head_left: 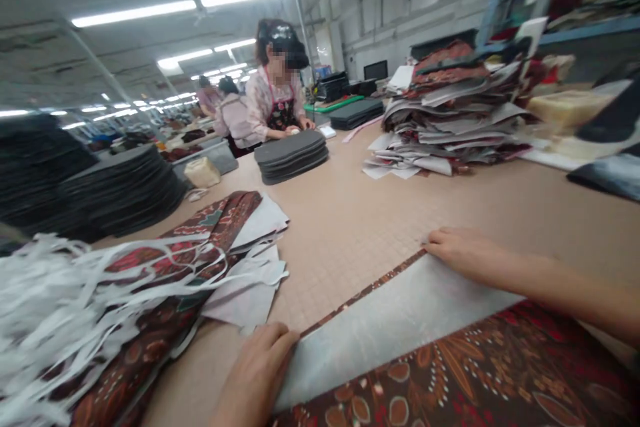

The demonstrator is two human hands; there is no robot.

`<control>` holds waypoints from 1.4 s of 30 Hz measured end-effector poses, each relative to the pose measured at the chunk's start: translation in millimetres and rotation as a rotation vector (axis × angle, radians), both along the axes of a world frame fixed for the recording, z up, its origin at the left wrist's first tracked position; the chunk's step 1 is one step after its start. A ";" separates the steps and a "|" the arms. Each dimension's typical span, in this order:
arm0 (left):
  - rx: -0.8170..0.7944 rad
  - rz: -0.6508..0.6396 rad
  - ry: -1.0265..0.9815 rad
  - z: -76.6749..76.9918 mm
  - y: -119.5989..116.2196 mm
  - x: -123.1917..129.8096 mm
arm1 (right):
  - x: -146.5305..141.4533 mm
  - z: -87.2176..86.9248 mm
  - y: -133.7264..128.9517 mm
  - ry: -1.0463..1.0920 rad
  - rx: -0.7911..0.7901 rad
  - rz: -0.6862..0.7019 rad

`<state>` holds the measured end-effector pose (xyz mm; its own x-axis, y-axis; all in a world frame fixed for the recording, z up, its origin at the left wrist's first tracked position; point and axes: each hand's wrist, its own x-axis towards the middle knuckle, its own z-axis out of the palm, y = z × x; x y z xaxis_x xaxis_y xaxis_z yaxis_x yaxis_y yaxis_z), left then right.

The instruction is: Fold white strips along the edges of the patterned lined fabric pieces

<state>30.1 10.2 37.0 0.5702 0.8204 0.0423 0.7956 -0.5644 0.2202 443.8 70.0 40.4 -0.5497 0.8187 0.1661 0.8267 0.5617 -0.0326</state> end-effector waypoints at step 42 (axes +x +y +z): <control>0.305 -0.143 0.107 10.0 -12.6 1.1 | -194.4 -14.1 -19.0 0.133 0.034 0.796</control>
<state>31.2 -2.4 47.0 0.6931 0.6905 0.2069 0.7130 -0.6989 -0.0561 249.4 51.0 26.3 -0.9397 0.1835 0.2886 0.1690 0.9828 -0.0746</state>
